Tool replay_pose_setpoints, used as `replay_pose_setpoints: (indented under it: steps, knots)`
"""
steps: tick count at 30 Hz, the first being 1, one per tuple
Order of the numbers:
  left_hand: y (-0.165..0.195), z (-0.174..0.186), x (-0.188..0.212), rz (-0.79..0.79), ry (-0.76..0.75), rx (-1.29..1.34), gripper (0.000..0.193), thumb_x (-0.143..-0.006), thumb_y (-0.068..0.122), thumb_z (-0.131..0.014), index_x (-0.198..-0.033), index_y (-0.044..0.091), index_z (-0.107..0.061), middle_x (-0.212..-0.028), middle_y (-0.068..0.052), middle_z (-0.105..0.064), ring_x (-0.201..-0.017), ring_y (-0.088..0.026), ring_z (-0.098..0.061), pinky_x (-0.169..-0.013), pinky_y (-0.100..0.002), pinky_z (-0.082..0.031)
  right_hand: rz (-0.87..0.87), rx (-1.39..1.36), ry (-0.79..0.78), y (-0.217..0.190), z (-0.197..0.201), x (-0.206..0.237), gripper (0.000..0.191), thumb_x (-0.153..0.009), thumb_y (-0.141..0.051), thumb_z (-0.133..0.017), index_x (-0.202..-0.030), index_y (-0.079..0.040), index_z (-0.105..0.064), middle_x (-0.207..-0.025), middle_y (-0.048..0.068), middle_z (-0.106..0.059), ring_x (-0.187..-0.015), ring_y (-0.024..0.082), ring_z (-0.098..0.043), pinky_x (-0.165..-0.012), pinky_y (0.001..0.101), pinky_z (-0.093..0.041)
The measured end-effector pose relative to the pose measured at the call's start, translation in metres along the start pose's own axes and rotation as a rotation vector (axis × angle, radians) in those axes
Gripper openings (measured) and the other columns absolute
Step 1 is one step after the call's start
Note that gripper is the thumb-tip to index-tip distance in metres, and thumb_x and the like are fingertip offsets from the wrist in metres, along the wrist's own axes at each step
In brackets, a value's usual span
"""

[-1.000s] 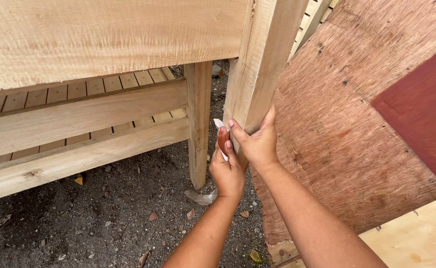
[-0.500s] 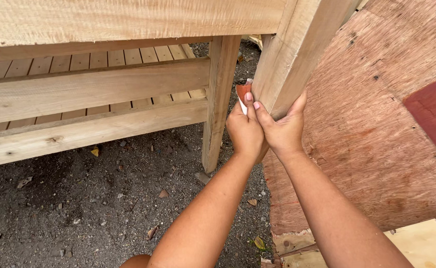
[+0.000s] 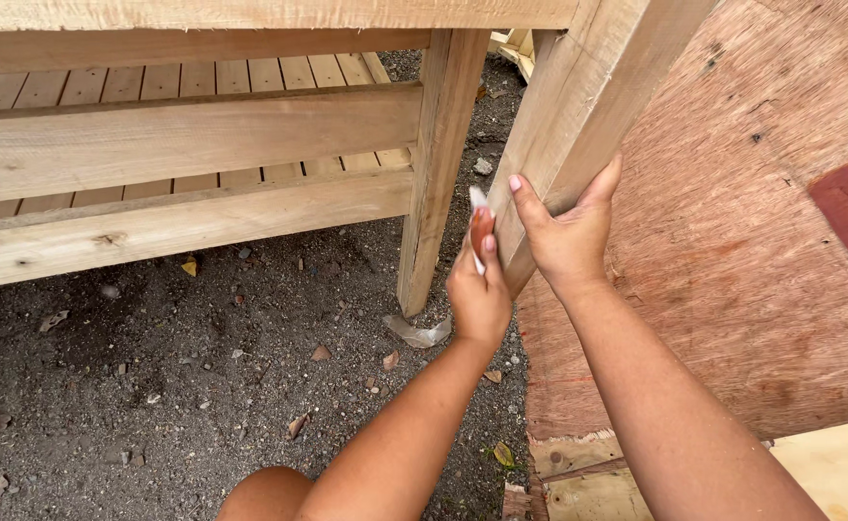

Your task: The person sands a wooden furniture frame with sheets of sandpaper, first working on a leg and corner of one piece, then moving to the headboard rail of another bench-like frame, rubbing the sandpaper along the wood surfaces and edges by hand.

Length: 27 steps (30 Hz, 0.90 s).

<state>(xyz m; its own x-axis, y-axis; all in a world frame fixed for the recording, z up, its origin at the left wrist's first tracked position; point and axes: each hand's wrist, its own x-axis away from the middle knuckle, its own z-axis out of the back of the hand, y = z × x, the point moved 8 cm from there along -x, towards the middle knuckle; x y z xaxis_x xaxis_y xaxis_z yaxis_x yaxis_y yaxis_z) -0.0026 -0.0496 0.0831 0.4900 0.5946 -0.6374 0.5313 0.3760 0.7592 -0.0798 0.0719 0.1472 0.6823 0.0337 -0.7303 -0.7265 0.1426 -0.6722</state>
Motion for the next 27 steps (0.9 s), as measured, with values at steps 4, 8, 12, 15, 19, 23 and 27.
replay_pose_setpoints:
  steps: [4,8,12,15,19,23,27]
  knots:
    - [-0.072,-0.003,0.04,0.676,-0.089,-0.104,0.044,-0.11,0.034,-0.044,-0.135,0.006,-0.066,-0.124,-0.023,-0.073,-0.117,-0.034,-0.071,-0.1,-0.04,-0.052,0.005,-0.005,-0.008,0.0,-0.002,0.0,0.095,-0.096,-0.011,-0.086,-0.16,-0.002,-0.017,-0.148,0.018,-0.052,-0.137,0.025,-0.055,-0.117,0.0365,-0.048]
    - [-0.081,-0.02,0.042,0.788,-0.152,-0.021,0.044,-0.108,0.035,-0.043,-0.134,0.009,-0.068,-0.119,-0.022,-0.076,-0.111,-0.032,-0.074,-0.098,-0.037,-0.054,0.035,0.018,-0.014,-0.005,-0.003,-0.001,0.093,-0.097,-0.009,-0.086,-0.16,-0.002,-0.019,-0.148,0.019,-0.052,-0.138,0.027,-0.054,-0.119,0.0378,-0.046]
    - [-0.028,-0.004,0.031,0.145,0.0,0.004,0.042,-0.115,0.03,-0.042,-0.138,0.001,-0.062,-0.136,-0.026,-0.067,-0.126,-0.037,-0.064,-0.104,-0.041,-0.048,-0.046,0.033,-0.004,-0.001,-0.003,-0.001,0.095,-0.093,-0.012,-0.085,-0.159,-0.002,-0.017,-0.145,0.019,-0.053,-0.135,0.026,-0.056,-0.114,0.0371,-0.049]
    - [-0.043,0.003,0.057,0.335,0.014,-0.019,0.041,-0.113,0.029,-0.042,-0.136,0.003,-0.063,-0.132,-0.024,-0.069,-0.123,-0.034,-0.067,-0.103,-0.041,-0.048,-0.037,0.035,-0.019,-0.003,-0.004,-0.001,0.095,-0.094,-0.012,-0.085,-0.159,-0.002,-0.016,-0.145,0.019,-0.053,-0.135,0.026,-0.057,-0.114,0.0374,-0.049]
    - [-0.083,-0.013,0.089,0.808,-0.027,0.018,0.041,-0.108,0.031,-0.044,-0.132,0.006,-0.067,-0.116,-0.021,-0.076,-0.106,-0.031,-0.074,-0.095,-0.037,-0.053,-0.003,0.026,-0.01,-0.004,-0.002,-0.002,0.095,-0.095,-0.01,-0.085,-0.16,-0.002,-0.017,-0.147,0.019,-0.053,-0.135,0.027,-0.056,-0.115,0.038,-0.049]
    - [-0.048,-0.016,0.069,0.307,0.031,0.04,0.041,-0.11,0.025,-0.045,-0.137,0.0,-0.062,-0.129,-0.021,-0.07,-0.121,-0.029,-0.068,-0.1,-0.036,-0.05,-0.046,-0.032,-0.009,0.004,0.0,-0.005,0.094,-0.092,-0.01,-0.084,-0.158,-0.003,-0.018,-0.144,0.018,-0.054,-0.133,0.025,-0.058,-0.112,0.0372,-0.052]
    - [-0.038,-0.011,0.069,0.351,0.008,0.029,0.04,-0.11,0.025,-0.045,-0.136,-0.001,-0.062,-0.133,-0.022,-0.068,-0.125,-0.03,-0.066,-0.103,-0.038,-0.049,-0.017,0.003,-0.008,0.003,0.001,-0.006,0.091,-0.093,-0.009,-0.085,-0.157,-0.004,-0.02,-0.144,0.018,-0.056,-0.133,0.026,-0.059,-0.112,0.0377,-0.052]
